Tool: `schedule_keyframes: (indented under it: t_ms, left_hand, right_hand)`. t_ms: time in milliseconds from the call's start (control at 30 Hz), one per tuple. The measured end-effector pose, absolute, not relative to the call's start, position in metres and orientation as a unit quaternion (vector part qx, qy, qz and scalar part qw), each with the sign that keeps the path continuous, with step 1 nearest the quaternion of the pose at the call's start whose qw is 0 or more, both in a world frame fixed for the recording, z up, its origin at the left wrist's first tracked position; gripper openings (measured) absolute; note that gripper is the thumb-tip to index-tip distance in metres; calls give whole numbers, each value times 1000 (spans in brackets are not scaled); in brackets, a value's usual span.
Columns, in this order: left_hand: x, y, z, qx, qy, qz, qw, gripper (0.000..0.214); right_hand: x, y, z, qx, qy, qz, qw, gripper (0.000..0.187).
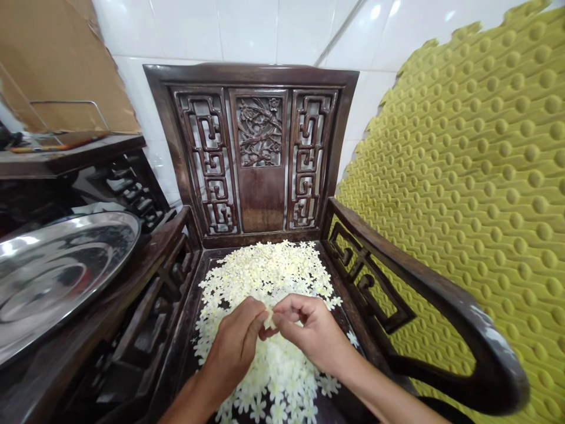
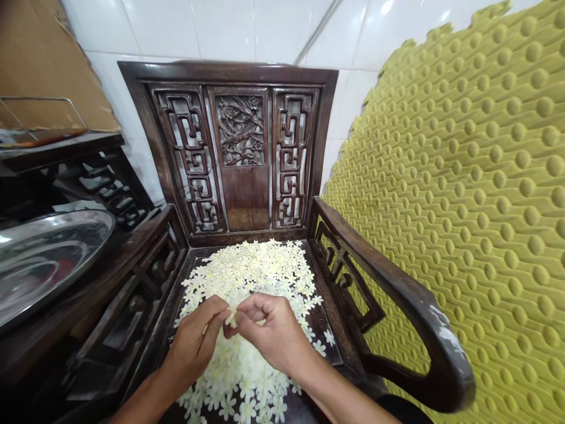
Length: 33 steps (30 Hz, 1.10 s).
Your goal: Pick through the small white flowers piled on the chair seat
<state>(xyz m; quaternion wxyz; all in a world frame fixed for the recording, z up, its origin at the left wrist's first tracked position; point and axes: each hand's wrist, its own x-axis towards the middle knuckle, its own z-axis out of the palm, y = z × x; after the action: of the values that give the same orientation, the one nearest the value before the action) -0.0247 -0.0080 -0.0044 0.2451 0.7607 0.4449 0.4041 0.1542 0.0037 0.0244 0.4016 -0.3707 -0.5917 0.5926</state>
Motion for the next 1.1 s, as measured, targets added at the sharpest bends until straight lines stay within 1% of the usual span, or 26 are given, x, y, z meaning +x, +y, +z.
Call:
schedule_keyframes:
  t_ms: [167, 367, 600, 733, 867, 1000, 1100]
  left_hand:
    - [-23, -8, -4, 759, 435, 416, 249, 29]
    - [-24, -8, -1, 750, 420, 430, 277, 29]
    - [-23, -8, -2, 759, 422, 425, 254, 31]
    - [-21, -9, -6, 752, 430, 423, 264, 30]
    - [-19, -10, -11, 733, 443, 422, 296, 29]
    - [-18, -10, -12, 719, 446, 426, 321, 27]
    - [-18, -9, -11, 720, 445, 428, 317, 28]
  right_hand:
    - [156, 4, 18, -371, -599, 582, 406, 26]
    - [159, 7, 26, -374, -629, 545, 408, 22]
    - [161, 12, 24, -406, -641, 518, 396, 12]
    - [162, 10, 25, -407, -637, 536, 375, 15]
    - [164, 9, 31, -415, -687, 485, 346, 18]
    - [165, 8, 32, -420, -716, 430, 355, 19]
    - [165, 7, 33, -417, -715, 431, 360, 18]
